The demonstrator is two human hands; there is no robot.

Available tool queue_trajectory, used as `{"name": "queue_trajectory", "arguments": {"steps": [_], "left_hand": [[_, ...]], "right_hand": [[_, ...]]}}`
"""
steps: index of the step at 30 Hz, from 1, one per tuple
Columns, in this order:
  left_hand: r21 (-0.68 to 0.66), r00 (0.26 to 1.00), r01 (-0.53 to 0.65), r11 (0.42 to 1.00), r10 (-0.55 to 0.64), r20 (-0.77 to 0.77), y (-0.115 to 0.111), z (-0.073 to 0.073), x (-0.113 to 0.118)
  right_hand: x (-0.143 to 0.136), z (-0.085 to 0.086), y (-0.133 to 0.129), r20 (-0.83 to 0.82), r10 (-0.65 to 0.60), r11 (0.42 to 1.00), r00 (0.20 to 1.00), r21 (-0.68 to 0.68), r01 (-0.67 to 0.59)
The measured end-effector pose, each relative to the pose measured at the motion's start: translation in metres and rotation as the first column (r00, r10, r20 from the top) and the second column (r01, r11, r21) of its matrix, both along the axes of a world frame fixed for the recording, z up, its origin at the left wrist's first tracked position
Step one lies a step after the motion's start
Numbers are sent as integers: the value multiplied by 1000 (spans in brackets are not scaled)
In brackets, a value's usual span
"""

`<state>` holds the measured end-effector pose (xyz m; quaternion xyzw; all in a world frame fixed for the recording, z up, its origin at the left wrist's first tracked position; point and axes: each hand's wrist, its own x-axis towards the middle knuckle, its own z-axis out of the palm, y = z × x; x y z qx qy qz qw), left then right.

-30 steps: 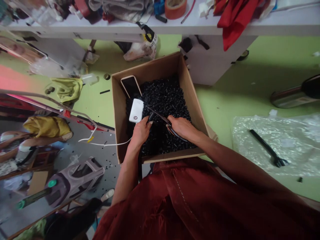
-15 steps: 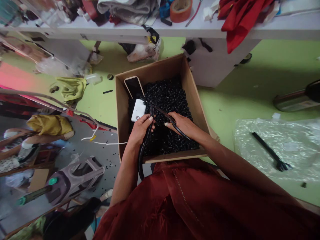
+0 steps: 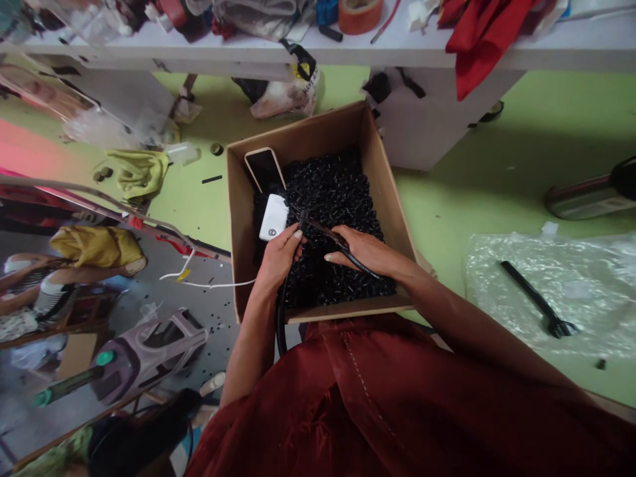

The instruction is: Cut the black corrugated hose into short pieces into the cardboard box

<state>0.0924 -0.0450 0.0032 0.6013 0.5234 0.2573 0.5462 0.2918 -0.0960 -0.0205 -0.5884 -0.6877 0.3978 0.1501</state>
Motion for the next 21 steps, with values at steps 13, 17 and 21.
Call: {"name": "queue_trajectory", "arguments": {"steps": [13,17,21], "left_hand": [[-49,998,51,997,-53,-27,0,1,0],[-35,992,103,994,-105,-68,0,5,-1],[-23,984,129,991,-131,-118,1,5,-2]], "right_hand": [[-1,7,1,10,50,998,999,-29,-50],[0,9,1,36,87,996,996,-18,-86],[-1,9,0,57,103,994,993,19,-104]]}}
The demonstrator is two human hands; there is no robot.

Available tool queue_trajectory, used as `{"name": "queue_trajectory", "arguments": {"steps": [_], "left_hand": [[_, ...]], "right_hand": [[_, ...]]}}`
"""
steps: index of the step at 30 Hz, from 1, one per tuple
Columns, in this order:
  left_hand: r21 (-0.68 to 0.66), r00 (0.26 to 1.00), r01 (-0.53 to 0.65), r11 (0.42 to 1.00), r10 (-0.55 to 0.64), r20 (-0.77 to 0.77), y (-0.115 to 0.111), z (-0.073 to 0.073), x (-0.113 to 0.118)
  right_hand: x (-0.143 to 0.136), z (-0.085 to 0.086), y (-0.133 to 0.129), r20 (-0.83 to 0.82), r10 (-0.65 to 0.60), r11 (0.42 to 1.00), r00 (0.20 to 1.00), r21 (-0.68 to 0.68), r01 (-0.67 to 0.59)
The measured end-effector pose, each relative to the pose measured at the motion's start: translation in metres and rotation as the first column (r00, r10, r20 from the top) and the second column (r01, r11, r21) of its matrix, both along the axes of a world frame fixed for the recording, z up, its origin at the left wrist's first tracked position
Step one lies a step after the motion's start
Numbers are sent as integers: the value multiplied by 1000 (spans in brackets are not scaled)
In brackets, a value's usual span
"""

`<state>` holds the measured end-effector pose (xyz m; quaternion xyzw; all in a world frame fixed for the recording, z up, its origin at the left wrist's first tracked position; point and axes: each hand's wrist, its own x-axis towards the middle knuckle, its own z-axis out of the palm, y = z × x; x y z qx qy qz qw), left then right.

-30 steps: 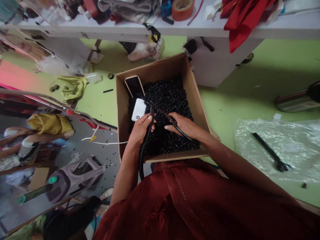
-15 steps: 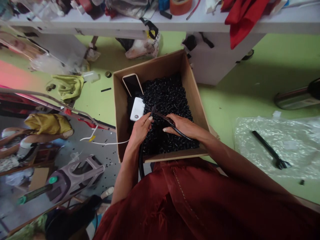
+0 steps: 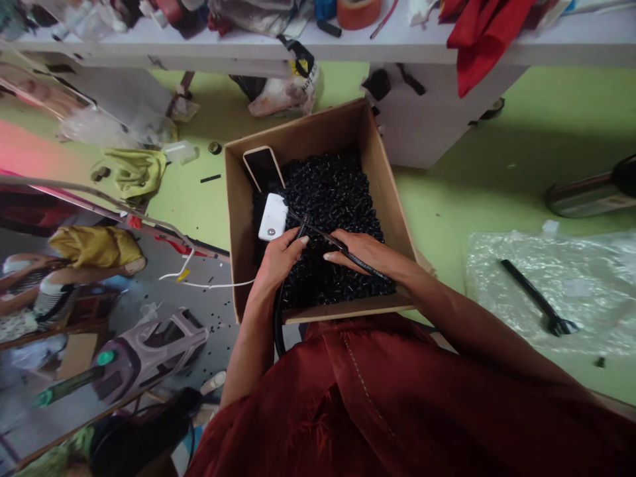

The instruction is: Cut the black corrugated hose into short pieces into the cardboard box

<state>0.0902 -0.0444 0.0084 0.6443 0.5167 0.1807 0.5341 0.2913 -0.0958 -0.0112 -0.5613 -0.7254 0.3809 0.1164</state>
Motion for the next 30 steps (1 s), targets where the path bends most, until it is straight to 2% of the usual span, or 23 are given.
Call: {"name": "queue_trajectory", "arguments": {"steps": [5,13,21,24,26,30], "left_hand": [[-2,1000,-19,1000,19,-22,1,-5,0],[-10,998,-25,1000,25,-61,0,-9,1],[-25,995,-75,997,74,-73,2,-13,3],[-21,998,-65,998,64,-30,2,-15,4],[-72,995,-82,994,85,42,1,-14,5],[-268,967,-114,957,169,189,-3,-4,9]], "right_hand": [[-4,-2,-1,80,-15,1000,997,23,14],[-8,-4,-2,213,-49,998,976,-24,55],[-10,0,-2,270,-87,994,959,-44,103],[-9,-2,-1,275,-96,992,957,-48,113],[-7,-5,1,266,-120,990,956,-42,136],[-1,-4,3,172,-200,979,965,2,202]]}}
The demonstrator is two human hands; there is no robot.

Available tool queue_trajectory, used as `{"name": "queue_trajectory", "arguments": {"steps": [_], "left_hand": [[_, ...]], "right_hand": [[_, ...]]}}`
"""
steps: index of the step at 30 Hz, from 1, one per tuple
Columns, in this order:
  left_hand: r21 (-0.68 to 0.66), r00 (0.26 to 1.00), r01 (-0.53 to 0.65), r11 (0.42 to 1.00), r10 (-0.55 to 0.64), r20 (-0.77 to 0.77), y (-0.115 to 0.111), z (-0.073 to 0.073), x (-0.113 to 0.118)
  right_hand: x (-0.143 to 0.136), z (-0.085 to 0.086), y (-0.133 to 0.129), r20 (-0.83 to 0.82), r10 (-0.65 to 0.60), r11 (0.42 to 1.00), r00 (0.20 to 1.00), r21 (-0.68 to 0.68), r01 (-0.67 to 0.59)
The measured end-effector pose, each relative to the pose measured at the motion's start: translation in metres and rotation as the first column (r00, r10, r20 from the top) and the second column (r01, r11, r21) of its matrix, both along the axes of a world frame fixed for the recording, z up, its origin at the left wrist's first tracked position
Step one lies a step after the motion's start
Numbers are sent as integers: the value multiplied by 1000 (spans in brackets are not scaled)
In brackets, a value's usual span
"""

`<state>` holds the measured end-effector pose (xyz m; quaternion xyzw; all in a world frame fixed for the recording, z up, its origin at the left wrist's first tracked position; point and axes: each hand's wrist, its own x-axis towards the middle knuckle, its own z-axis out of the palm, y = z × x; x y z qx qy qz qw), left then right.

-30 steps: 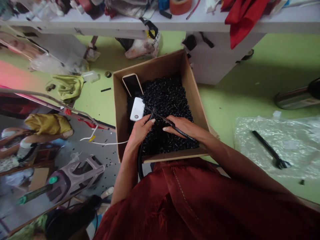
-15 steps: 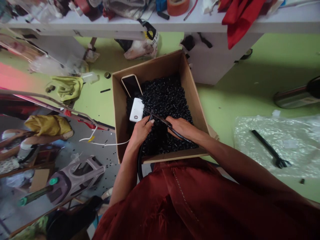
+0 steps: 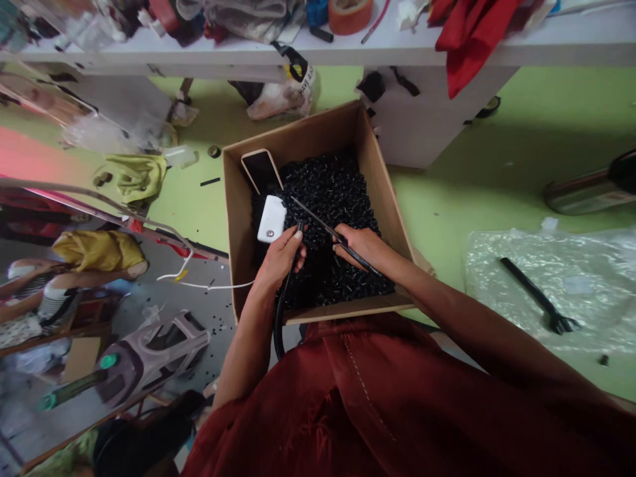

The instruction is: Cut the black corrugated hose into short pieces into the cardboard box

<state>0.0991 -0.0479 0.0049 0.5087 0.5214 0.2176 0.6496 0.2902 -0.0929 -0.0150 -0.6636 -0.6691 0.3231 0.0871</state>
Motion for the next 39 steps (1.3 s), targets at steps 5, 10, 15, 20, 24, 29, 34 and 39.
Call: {"name": "queue_trajectory", "arguments": {"steps": [5,10,15,20,24,29,34,39], "left_hand": [[-128,986,-53,990,72,152,0,23,3],[24,982,-105,994,100,161,9,39,11],[82,982,-36,996,20,189,20,36,21],[23,983,-50,998,46,179,28,24,17],[-39,967,-21,999,30,254,31,15,11],[-86,972,6,996,14,235,32,9,10],[-59,979,61,996,-48,199,30,5,14],[-40,977,74,996,-65,203,28,5,17]], "right_hand": [[9,17,2,-116,-91,993,989,66,100],[17,24,3,-240,-141,985,961,60,160],[21,19,-2,-370,-164,980,915,45,193],[20,10,-9,-421,-110,993,900,-13,116],[19,5,-10,-398,-77,997,914,-53,61],[19,5,-7,-324,-63,998,944,-50,49],[19,6,-5,-268,-49,997,962,-68,32],[19,2,-5,-240,-35,997,970,-73,17]]}}
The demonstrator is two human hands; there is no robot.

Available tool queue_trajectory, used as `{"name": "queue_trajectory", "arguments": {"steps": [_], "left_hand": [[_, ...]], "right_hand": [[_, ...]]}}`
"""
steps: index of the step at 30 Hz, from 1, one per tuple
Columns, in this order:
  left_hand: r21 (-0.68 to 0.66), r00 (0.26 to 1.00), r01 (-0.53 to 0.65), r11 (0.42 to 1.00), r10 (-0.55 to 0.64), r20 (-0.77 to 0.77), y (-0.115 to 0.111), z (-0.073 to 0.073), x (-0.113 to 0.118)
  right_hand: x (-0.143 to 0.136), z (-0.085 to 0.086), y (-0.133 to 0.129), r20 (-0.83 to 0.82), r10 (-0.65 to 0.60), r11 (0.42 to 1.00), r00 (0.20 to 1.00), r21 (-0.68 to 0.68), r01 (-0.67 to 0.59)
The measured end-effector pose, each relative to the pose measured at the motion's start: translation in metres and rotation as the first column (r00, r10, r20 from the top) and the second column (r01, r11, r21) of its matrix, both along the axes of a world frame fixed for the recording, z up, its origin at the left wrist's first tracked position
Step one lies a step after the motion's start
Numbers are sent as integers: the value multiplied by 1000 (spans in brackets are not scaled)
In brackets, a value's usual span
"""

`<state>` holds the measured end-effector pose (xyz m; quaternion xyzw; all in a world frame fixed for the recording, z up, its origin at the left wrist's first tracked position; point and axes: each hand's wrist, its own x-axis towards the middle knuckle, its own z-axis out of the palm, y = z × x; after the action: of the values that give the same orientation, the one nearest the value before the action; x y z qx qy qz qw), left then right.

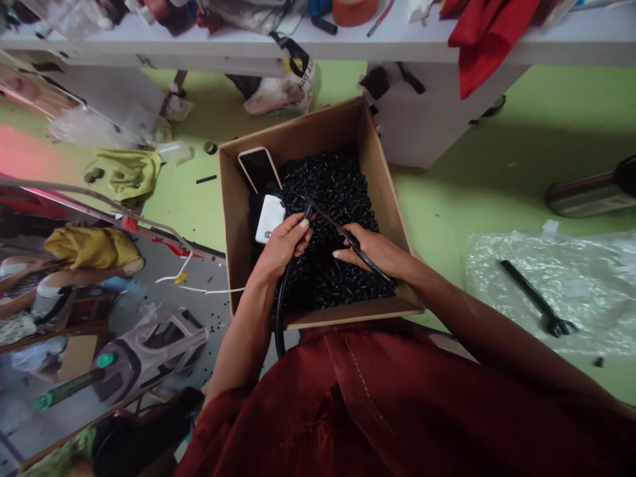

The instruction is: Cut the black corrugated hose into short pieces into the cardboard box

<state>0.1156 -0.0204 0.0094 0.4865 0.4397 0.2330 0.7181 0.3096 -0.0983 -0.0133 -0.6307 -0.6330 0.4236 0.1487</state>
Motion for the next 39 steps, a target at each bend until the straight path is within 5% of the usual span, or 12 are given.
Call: {"name": "queue_trajectory", "arguments": {"steps": [31,39], "left_hand": [[125,972,181,976,-158,-177,-2,-5,-1],[83,975,178,981,-164,-149,-4,-7,1]], "right_hand": [[1,-5,1,3,127,991,992,31,-127],[-3,1,-1,171,105,989,980,86,-121]]}}
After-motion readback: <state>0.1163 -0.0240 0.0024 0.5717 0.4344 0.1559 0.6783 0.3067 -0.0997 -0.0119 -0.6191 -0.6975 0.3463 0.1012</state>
